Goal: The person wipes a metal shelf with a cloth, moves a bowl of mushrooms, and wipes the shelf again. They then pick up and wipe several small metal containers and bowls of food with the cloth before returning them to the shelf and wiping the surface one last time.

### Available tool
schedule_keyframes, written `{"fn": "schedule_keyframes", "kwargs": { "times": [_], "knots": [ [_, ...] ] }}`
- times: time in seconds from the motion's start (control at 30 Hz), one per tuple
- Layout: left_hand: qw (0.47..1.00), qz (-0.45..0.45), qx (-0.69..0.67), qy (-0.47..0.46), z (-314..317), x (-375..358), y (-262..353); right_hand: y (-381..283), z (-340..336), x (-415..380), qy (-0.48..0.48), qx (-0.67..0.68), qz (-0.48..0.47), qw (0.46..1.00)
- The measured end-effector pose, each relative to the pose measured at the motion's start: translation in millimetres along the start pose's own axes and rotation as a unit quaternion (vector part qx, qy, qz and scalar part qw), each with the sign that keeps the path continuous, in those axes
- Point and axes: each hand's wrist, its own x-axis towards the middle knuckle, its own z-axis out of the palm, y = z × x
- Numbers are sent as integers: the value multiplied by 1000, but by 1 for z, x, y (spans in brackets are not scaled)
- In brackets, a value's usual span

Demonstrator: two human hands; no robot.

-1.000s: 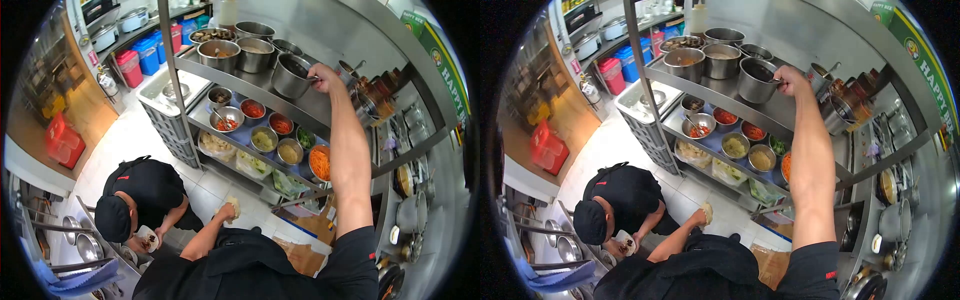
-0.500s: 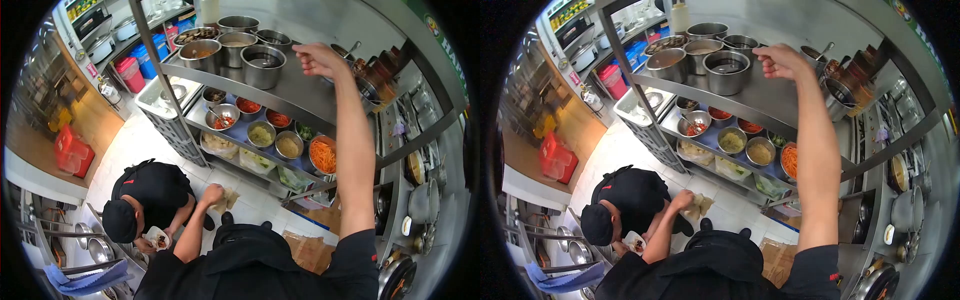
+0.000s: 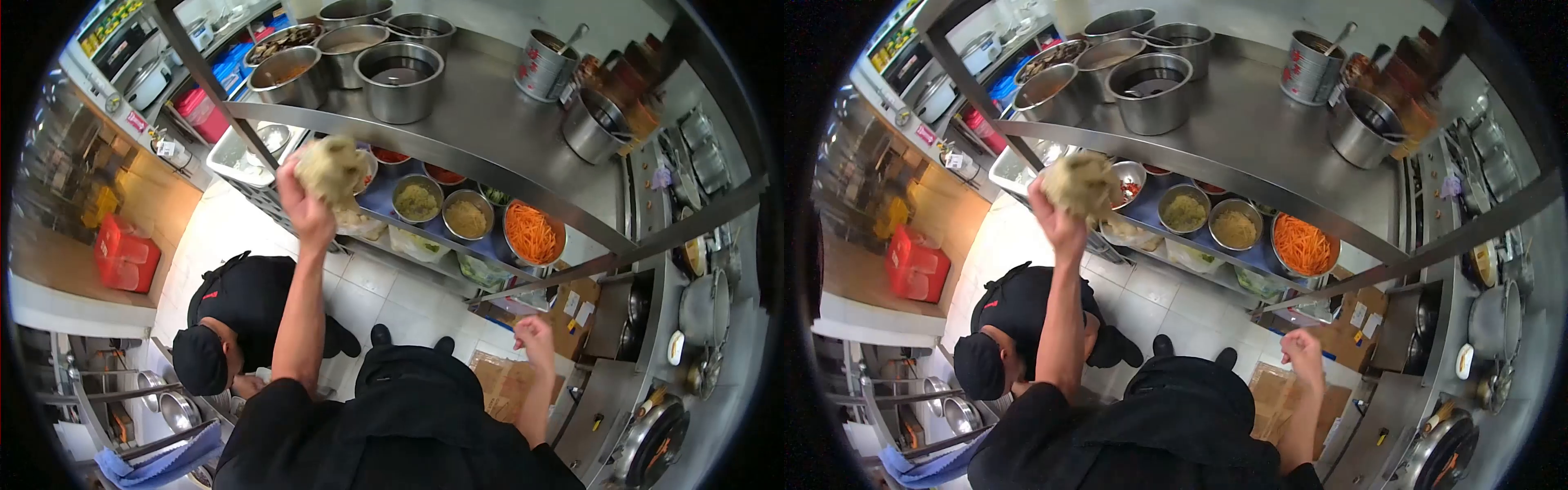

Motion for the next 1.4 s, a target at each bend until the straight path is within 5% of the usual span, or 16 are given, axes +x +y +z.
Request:
{"fn": "schedule_keyframes", "kwargs": {
  "times": [0.07,0.2,0.3,0.43,0.6,0.73,0.87,0.93,1.0,1.07,1.17,1.3,1.4],
  "knots": [
    [991,91,93,-29,52,8,-5,53,-2,-5,35,-31,89,995],
    [947,213,239,-12,135,-16,13,74,8,-10,22,-77,70,994],
    [942,221,247,-52,175,-30,46,68,19,5,29,-138,32,990],
    [935,274,133,-179,226,-39,89,42,33,32,1,-230,-64,971],
    [929,331,45,-162,267,21,119,13,40,36,-47,-295,-109,948],
    [914,351,100,-174,265,99,130,30,31,31,-47,-284,-86,954],
    [910,186,228,-291,250,127,56,36,25,16,-105,-209,-49,971],
    [753,149,373,-521,238,122,14,-12,26,4,-117,-185,-62,974],
    [691,17,339,-638,226,92,-15,-87,23,-9,-146,-228,-174,947],
    [653,45,358,-666,229,87,7,-162,21,-20,-76,-261,-331,904],
    [581,97,399,-703,232,77,18,-266,20,-32,115,-283,-388,870],
    [546,121,403,-724,224,82,23,-355,-8,44,298,-513,-187,783],
    [555,105,482,-670,211,82,39,-362,-27,88,292,-427,-97,850]
  ]
}}
